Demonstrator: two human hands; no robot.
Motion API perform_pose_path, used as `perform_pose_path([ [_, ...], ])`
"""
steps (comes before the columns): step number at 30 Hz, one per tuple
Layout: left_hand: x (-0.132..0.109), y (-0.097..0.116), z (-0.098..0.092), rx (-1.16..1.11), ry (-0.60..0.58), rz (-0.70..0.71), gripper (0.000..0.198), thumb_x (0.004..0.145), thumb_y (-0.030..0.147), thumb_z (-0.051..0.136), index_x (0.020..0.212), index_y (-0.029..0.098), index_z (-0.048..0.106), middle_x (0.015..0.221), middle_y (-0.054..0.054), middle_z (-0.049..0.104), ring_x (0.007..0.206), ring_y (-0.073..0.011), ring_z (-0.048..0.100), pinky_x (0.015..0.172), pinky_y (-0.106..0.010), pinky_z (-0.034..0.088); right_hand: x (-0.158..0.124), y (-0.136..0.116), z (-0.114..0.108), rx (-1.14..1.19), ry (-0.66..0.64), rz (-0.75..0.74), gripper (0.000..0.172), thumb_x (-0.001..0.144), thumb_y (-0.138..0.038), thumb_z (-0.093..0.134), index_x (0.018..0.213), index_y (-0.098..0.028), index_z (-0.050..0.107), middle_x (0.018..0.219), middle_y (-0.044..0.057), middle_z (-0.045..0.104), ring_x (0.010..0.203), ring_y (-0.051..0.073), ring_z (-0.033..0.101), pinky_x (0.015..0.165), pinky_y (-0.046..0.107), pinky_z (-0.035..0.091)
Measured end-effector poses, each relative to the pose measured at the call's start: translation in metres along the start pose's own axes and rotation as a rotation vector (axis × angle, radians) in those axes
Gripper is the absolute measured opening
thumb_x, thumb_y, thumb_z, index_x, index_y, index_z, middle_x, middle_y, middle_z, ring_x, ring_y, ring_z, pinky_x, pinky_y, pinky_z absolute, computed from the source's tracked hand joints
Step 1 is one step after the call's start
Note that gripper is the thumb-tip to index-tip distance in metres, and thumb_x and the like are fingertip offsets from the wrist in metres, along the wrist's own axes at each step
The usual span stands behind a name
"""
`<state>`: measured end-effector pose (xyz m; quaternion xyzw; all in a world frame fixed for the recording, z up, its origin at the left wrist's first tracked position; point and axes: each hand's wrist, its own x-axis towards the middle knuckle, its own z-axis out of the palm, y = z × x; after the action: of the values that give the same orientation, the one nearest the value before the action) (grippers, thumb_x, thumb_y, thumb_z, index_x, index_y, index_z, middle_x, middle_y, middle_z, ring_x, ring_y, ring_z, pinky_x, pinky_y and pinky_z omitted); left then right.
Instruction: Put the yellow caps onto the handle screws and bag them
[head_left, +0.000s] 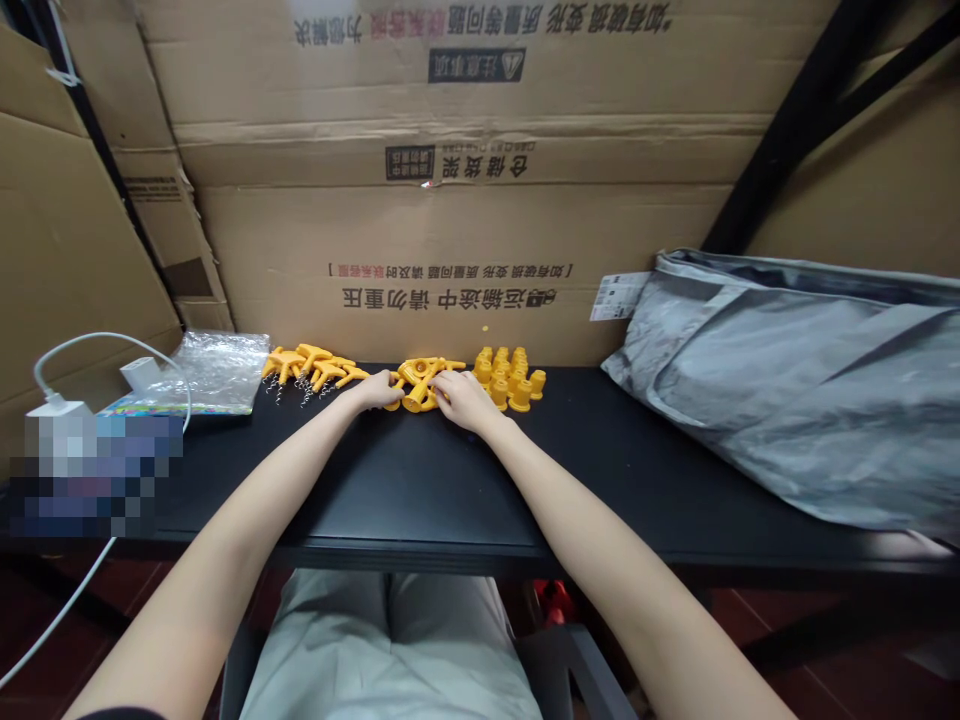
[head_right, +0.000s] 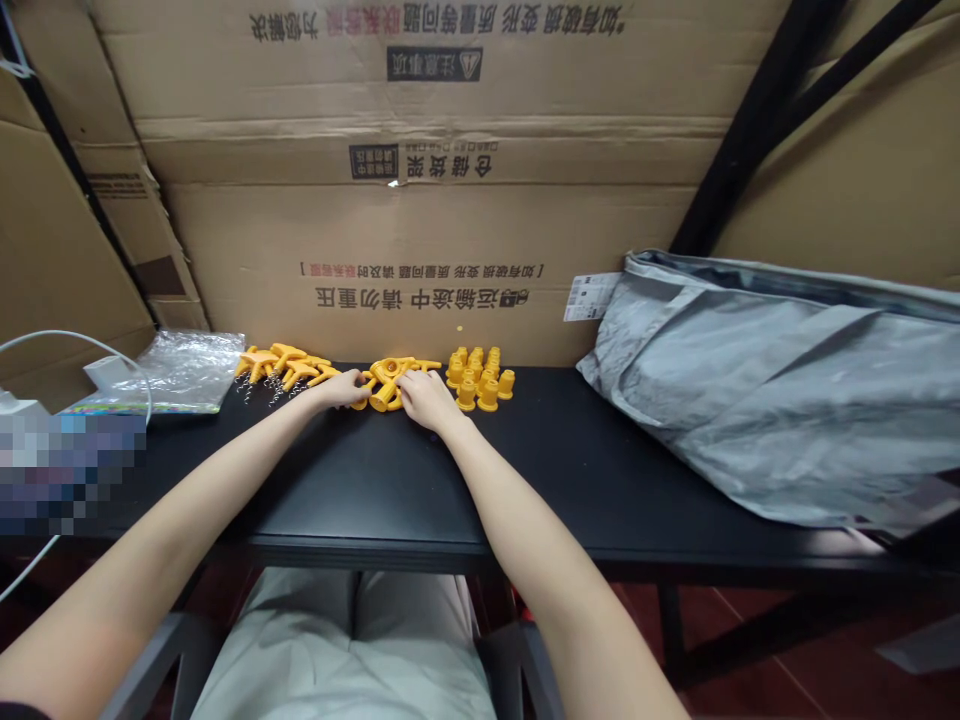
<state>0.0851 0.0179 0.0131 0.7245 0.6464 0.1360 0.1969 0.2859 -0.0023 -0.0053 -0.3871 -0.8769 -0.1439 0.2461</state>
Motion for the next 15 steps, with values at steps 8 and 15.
perform_pose_path([
  [8,-0.004,0.006,-0.004,0.181,0.414,0.111,0.027,0.085,0.026,0.047,0.11,0.015,0.051,0.111,-0.015,0.064,0.104,-0.0245,0.062,0.084,-0.033,0.047,0.001,-0.003,-0.002,0.018,-0.031,0.021,0.021,0.09,-0.012,0.047,0.102,-0.014,0.063,0.104,0.011,0.068,0.098,0.022,0.06,0.079,0.033,0.038],
  [15,-0.006,0.008,-0.014,0.106,0.599,0.2,0.026,0.087,0.026,0.049,0.111,0.019,0.05,0.113,-0.012,0.062,0.103,-0.023,0.062,0.085,-0.032,0.046,0.0,-0.005,0.001,0.032,-0.124,0.027,0.023,0.091,-0.019,0.051,0.111,-0.016,0.062,0.113,0.012,0.065,0.108,0.024,0.058,0.085,0.035,0.043],
])
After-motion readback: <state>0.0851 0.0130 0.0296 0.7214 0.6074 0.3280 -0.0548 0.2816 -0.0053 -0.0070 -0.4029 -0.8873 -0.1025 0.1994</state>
